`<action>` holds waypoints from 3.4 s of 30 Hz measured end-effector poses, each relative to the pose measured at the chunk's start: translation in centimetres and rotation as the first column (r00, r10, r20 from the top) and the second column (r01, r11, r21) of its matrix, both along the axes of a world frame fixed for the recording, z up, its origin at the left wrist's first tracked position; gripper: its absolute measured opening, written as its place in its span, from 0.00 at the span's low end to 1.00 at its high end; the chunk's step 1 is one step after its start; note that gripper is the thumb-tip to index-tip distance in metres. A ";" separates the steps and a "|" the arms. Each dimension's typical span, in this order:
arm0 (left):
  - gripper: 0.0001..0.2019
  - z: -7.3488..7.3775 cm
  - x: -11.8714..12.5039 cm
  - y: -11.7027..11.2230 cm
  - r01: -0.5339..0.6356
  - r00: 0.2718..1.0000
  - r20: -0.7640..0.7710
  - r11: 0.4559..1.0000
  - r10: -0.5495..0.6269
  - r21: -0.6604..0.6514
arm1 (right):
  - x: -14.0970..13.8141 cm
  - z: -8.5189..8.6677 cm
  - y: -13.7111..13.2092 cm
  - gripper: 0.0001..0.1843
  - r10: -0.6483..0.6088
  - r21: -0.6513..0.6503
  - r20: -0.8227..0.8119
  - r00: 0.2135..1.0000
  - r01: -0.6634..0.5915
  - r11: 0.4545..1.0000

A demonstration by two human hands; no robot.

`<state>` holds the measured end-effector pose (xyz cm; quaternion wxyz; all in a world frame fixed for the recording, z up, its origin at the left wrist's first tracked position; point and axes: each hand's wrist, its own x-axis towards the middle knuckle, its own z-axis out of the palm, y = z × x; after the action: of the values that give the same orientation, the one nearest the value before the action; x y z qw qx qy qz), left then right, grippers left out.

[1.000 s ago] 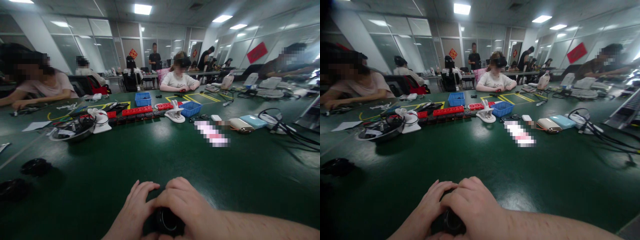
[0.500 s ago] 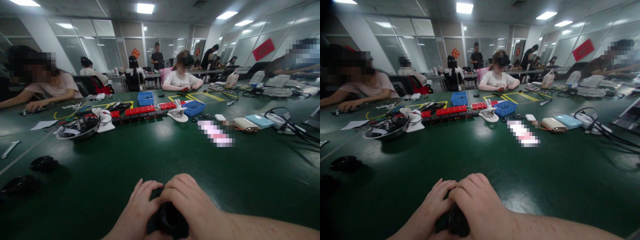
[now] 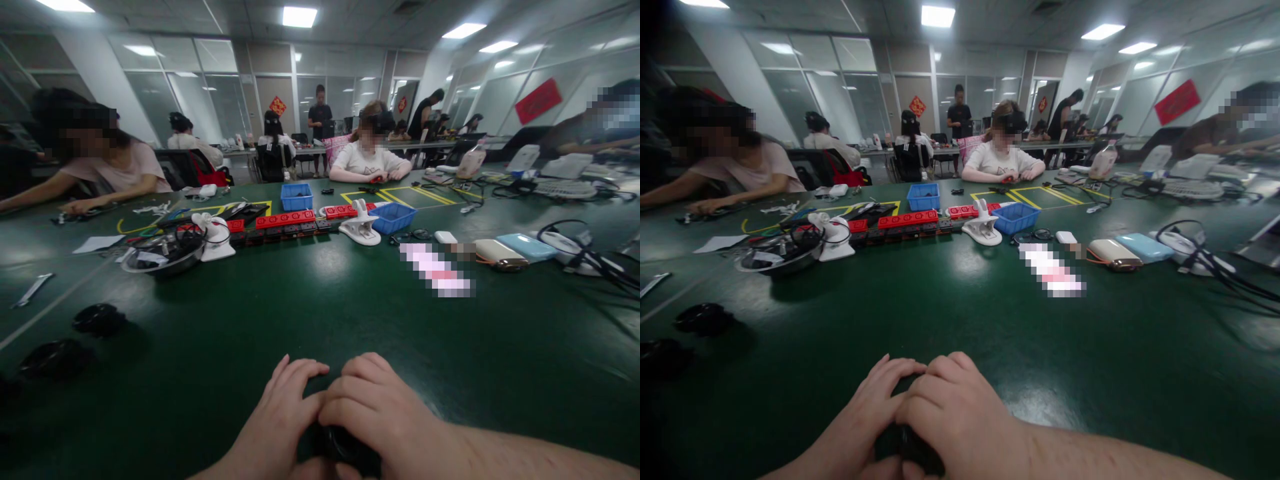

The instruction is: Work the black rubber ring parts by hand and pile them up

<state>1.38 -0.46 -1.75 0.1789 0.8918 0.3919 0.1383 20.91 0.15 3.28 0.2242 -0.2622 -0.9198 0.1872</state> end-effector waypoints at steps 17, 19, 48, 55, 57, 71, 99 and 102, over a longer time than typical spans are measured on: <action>0.28 0.3 0.0 0.0 -0.005 1.000 0.011 0.997 0.006 -0.074 | -0.1 0.7 -0.2 0.24 -0.162 -0.004 -0.085 0.983 0.162 0.987; 0.28 0.3 0.0 -0.1 -0.008 1.000 0.012 0.997 0.009 -0.080 | -0.1 0.9 -0.2 0.23 -0.185 -0.018 -0.041 0.982 0.185 0.983; 0.29 -0.3 -0.2 0.0 -0.013 1.000 0.020 1.000 0.013 0.000 | 0.0 0.6 0.0 0.26 -0.142 0.119 -0.015 0.990 0.142 0.983; 0.31 -0.4 -0.3 0.0 0.004 1.000 -0.012 1.000 -0.004 -0.007 | 0.3 1.6 0.4 0.12 0.068 0.077 0.081 0.994 -0.075 0.994; 0.31 -0.2 -0.3 0.1 0.015 1.000 -0.026 1.000 -0.015 -0.006 | 0.3 1.6 0.5 0.08 0.153 0.093 0.065 0.986 -0.159 0.983; 0.30 0.0 -0.1 -0.2 -0.002 1.000 0.009 1.000 0.002 0.017 | 0.8 2.3 0.4 0.16 0.086 0.060 -0.048 0.995 -0.084 0.995; 0.29 -0.7 -0.4 0.1 0.013 0.999 -0.036 0.999 -0.012 0.034 | 0.1 0.1 0.4 0.08 0.151 0.073 -0.006 0.988 -0.150 0.986; 0.31 -0.7 -0.4 0.1 0.033 0.999 -0.039 0.999 -0.032 0.014 | 0.0 0.3 0.4 0.08 0.210 0.052 0.002 0.978 -0.210 0.976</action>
<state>1.02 -0.33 -2.45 0.1669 0.9019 0.3797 0.1211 20.92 0.57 3.56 0.2116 -0.1572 -0.9465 0.1864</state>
